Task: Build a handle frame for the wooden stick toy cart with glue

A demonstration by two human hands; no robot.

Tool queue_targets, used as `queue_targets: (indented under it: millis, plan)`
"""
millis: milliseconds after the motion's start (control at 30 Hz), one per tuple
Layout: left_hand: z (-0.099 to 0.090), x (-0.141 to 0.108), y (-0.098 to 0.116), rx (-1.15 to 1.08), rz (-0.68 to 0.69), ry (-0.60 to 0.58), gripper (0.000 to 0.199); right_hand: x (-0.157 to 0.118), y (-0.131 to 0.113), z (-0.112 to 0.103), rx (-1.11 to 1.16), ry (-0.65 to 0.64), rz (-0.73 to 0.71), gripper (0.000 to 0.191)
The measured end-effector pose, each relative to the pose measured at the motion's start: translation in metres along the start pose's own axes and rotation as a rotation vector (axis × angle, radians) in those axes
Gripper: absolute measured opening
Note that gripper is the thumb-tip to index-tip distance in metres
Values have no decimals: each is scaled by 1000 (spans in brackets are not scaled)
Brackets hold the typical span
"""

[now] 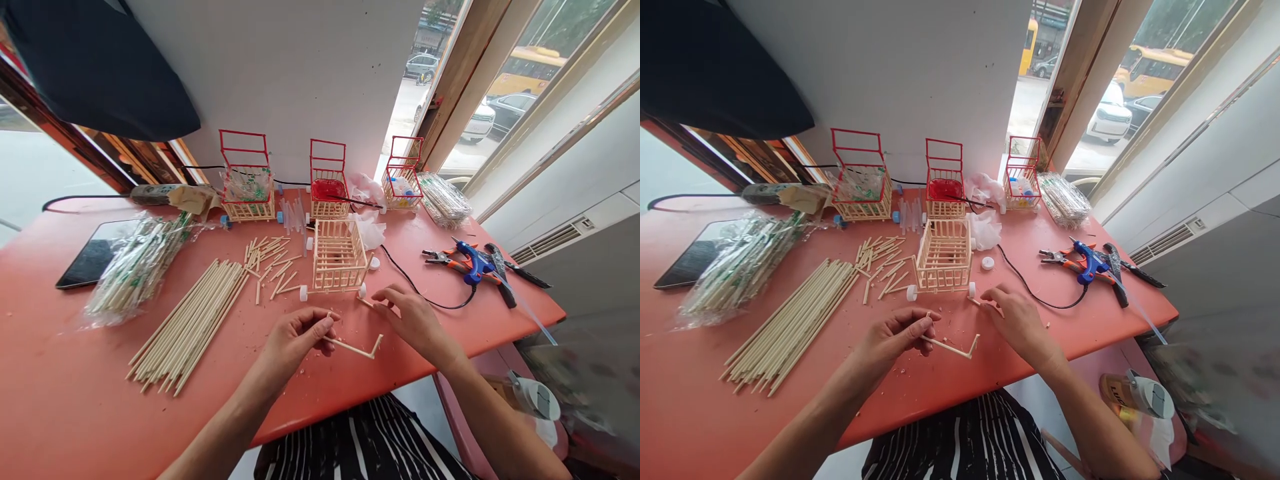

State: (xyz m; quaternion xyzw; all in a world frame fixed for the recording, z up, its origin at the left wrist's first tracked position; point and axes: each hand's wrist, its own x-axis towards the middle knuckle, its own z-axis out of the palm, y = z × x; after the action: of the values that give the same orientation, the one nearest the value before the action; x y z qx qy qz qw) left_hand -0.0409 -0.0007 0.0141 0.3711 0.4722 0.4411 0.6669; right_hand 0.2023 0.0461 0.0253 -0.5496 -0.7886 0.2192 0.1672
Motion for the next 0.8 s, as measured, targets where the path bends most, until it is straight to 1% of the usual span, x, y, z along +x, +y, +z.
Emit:
queue_targets:
  millis: [33, 67, 100, 233, 267, 333, 433, 533, 667, 800]
  plan:
    - [0, 0, 0, -16, 1, 1, 39, -3, -1, -2, 43, 20, 4, 17]
    - [0, 0, 0, -31, 2, 2, 39, -6, -1, -4, 106, 12, 12, 19]
    - [0, -1, 0, -43, 3, 2, 39, -10, -1, -6, 188, -22, 26, 20]
    - [-2, -1, -2, -66, 5, -6, 39, -27, -2, -7, 556, -266, 102, 23]
    - [-2, -1, -2, -65, 3, -7, 38, -31, -2, -5, 613, -298, 116, 23]
    - [-2, -1, -3, -58, 6, -7, 38, -36, -6, 1, 683, -321, 151, 21]
    - [0, -1, -3, -32, 23, 4, 37, -38, -13, 10, 757, -300, 193, 22]
    - [1, -2, -3, -8, 34, 12, 37, -36, -17, 15, 772, -248, 182, 28]
    - [-2, -7, -1, 21, 54, 26, 38, -34, -15, 14, 751, -202, 157, 34]
    - [-8, -13, 2, 114, 38, 47, 33, -35, -13, 11, 738, -160, 161, 36]
